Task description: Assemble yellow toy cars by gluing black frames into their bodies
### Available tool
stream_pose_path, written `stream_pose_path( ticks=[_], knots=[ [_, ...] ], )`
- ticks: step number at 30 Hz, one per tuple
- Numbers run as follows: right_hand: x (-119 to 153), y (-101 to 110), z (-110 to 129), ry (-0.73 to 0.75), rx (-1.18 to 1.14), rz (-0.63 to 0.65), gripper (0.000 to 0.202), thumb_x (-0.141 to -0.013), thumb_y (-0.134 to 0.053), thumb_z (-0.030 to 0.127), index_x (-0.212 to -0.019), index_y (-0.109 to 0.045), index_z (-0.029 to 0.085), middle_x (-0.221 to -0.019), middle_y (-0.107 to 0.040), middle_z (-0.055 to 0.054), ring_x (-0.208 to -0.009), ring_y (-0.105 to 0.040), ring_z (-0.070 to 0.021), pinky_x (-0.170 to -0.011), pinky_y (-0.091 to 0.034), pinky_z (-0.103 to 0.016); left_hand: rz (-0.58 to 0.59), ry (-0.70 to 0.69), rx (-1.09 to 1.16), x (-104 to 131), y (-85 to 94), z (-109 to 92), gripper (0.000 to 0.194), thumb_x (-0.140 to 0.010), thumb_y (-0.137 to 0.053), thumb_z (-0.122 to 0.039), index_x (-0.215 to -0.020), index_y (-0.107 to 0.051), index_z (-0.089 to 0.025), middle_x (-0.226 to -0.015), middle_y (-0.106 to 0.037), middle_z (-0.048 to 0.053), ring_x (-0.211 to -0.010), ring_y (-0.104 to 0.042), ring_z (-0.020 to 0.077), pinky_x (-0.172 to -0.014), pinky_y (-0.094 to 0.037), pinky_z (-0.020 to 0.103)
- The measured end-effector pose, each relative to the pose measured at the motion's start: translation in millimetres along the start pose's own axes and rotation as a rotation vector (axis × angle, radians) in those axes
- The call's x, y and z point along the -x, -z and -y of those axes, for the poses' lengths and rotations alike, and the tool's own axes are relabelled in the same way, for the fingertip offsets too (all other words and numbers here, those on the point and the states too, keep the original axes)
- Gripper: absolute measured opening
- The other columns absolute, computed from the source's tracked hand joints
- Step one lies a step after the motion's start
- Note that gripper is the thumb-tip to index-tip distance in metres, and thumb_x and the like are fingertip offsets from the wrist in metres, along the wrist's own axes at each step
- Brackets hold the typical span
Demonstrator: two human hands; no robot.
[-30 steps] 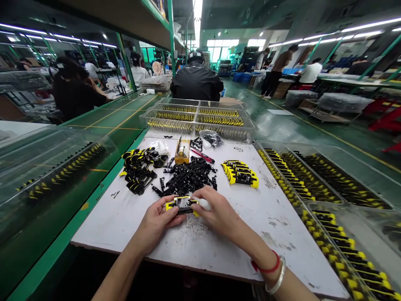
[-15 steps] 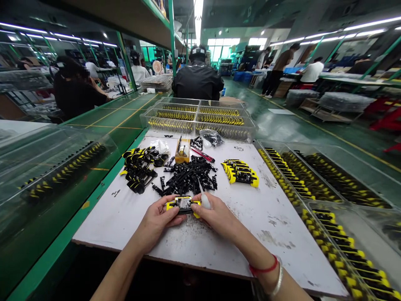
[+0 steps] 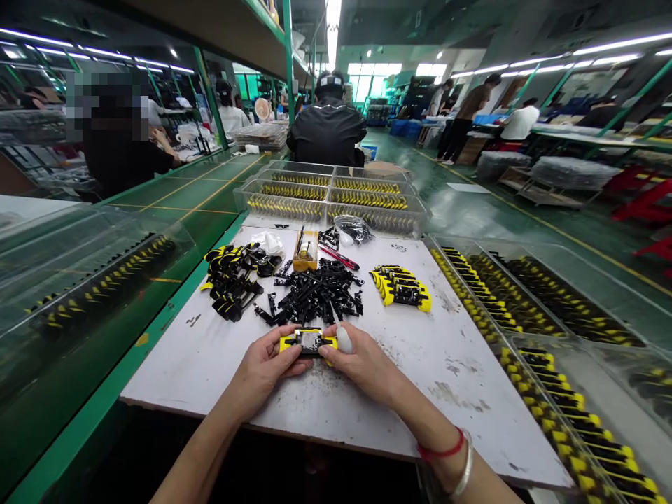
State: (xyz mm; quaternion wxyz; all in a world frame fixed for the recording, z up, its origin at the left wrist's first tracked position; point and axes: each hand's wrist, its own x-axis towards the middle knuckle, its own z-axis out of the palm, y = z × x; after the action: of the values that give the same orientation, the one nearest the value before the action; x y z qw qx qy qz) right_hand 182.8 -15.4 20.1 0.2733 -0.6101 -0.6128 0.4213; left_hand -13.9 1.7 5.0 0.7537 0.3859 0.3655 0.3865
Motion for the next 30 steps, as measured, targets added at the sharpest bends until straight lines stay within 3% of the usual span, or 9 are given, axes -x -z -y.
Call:
stream_pose_path(
  ticks=[10, 17, 22, 30],
  knots=[
    [4.4, 1.8, 10.8, -0.097, -0.106, 0.042, 0.027, -0.079, -0.060, 0.039, -0.096, -0.053, 0.019, -0.060, -0.052, 0.005, -0.053, -0.043, -0.0104, -0.048, -0.034, -0.022, 0.024, 0.020, -0.037, -1.4, 0.8, 0.1, 0.050, -0.075, -0.071, -0.029, -0.119, -0.053, -0.012, -0.102, -0.069, 0.010, -0.077, -0.070, 0.0159, -0.076, -0.057, 0.026],
    [7.7, 0.8, 18.9, -0.116, -0.174, 0.072, 0.030, -0.080, -0.059, 0.043, -0.095, -0.054, 0.018, -0.058, -0.049, 0.005, -0.051, -0.042, -0.0099, -0.047, -0.034, -0.022, 0.005, 0.026, -0.009, -0.2, 0.8, -1.7, 0.060, -0.074, -0.073, -0.029, -0.126, -0.047, -0.013, -0.099, -0.070, 0.012, -0.076, -0.071, 0.0195, -0.073, -0.059, 0.030],
    [3.9, -4.8, 11.9, -0.148, -0.250, 0.030, 0.027, -0.077, -0.062, 0.039, -0.092, -0.053, 0.018, -0.059, -0.051, 0.005, -0.050, -0.043, -0.0091, -0.046, -0.033, -0.021, 0.007, 0.023, -0.051, 0.4, 0.9, -1.9, 0.051, -0.078, -0.070, -0.029, -0.123, -0.051, -0.013, -0.096, -0.070, 0.009, -0.078, -0.071, 0.0189, -0.078, -0.058, 0.031],
    [2.5, -8.5, 20.3, -0.172, -0.275, -0.037, 0.025, -0.074, -0.063, 0.037, -0.086, -0.052, 0.018, -0.053, -0.050, 0.006, -0.047, -0.042, -0.0091, -0.045, -0.032, -0.021, 0.008, 0.015, 0.040, -0.5, 4.1, -0.6, 0.037, -0.086, -0.058, -0.034, -0.118, -0.056, -0.015, -0.112, -0.065, 0.011, -0.083, -0.071, 0.0203, -0.081, -0.058, 0.034]
  ],
)
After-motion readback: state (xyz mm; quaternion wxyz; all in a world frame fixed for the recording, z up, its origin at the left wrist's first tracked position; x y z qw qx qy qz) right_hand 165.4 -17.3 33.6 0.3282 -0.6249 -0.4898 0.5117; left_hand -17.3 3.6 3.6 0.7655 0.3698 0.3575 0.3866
